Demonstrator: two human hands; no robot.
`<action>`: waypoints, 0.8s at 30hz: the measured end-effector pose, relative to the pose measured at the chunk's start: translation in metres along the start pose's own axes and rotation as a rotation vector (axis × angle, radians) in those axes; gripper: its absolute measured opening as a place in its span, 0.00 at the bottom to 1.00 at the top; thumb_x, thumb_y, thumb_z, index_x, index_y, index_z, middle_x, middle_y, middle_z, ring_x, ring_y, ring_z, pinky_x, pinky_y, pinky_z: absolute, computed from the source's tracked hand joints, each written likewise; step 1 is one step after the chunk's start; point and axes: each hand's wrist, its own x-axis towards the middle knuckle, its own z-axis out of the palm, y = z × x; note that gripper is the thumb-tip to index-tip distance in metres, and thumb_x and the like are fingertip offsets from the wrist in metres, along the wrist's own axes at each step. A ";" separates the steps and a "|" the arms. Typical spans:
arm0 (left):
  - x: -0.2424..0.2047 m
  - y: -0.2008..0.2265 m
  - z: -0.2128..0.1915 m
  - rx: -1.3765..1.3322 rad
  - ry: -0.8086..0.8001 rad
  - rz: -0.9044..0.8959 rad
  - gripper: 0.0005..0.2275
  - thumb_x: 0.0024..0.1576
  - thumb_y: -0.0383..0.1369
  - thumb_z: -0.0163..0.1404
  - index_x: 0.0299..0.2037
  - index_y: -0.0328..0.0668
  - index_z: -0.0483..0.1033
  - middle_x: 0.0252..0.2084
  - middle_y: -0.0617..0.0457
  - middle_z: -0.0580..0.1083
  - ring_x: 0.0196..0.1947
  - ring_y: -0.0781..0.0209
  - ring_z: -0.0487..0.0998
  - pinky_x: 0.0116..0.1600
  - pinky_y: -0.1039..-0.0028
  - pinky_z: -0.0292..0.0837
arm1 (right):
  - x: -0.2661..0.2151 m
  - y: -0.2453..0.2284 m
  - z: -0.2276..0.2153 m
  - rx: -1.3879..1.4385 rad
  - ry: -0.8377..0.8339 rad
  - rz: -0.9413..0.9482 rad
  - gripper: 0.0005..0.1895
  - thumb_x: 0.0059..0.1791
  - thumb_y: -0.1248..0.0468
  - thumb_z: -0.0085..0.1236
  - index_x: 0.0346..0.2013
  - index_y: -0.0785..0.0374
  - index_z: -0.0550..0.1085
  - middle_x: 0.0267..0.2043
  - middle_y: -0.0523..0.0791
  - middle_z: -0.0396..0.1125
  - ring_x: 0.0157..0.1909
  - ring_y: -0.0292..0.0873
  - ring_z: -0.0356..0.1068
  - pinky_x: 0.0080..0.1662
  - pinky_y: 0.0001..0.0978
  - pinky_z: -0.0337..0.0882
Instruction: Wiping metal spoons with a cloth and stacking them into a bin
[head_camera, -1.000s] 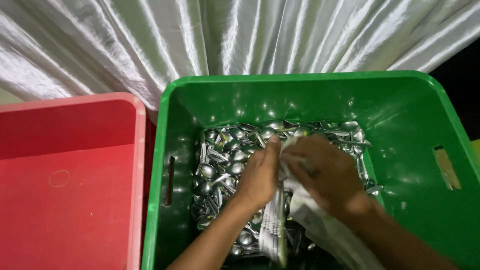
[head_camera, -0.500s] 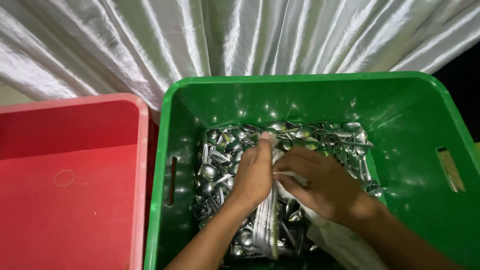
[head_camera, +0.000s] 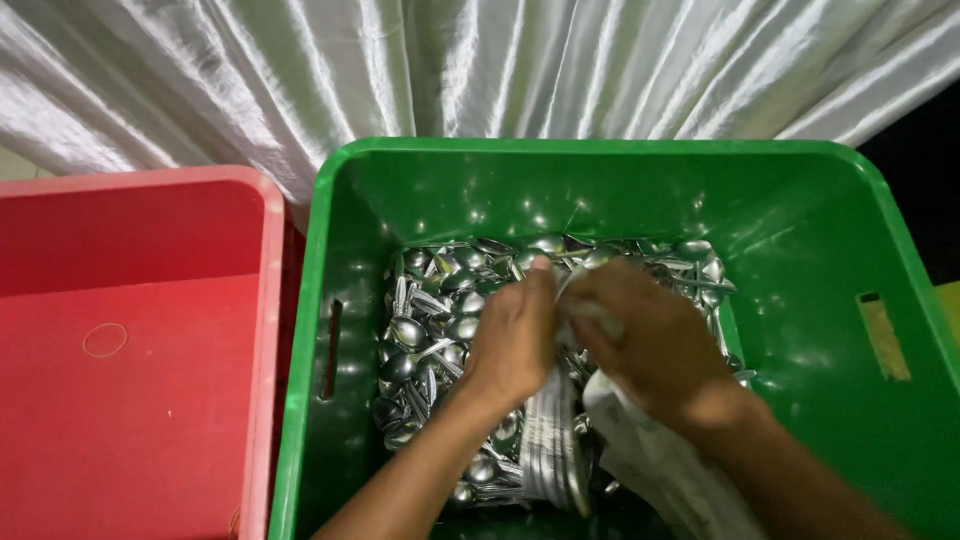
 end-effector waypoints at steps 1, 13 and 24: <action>-0.002 0.006 -0.005 -0.001 0.004 -0.001 0.30 0.66 0.49 0.15 0.13 0.53 0.57 0.12 0.63 0.52 0.12 0.66 0.54 0.22 0.71 0.57 | 0.002 -0.006 -0.005 0.000 -0.002 -0.004 0.08 0.48 0.65 0.60 0.41 0.56 0.73 0.40 0.42 0.70 0.30 0.42 0.72 0.30 0.34 0.74; -0.006 0.026 -0.019 -0.120 -0.156 -0.035 0.30 0.66 0.50 0.14 0.15 0.51 0.61 0.14 0.58 0.61 0.16 0.62 0.67 0.39 0.63 0.78 | 0.006 -0.024 -0.012 0.189 -0.002 -0.247 0.07 0.46 0.69 0.63 0.36 0.60 0.73 0.34 0.43 0.69 0.25 0.37 0.67 0.25 0.28 0.68; 0.025 0.017 -0.059 -0.603 0.087 -0.110 0.29 0.59 0.54 0.29 0.48 0.36 0.75 0.36 0.49 0.74 0.29 0.62 0.71 0.35 0.72 0.66 | -0.016 -0.023 -0.021 0.244 -1.213 0.133 0.16 0.43 0.54 0.64 0.45 0.42 0.81 0.49 0.28 0.79 0.47 0.31 0.78 0.51 0.29 0.77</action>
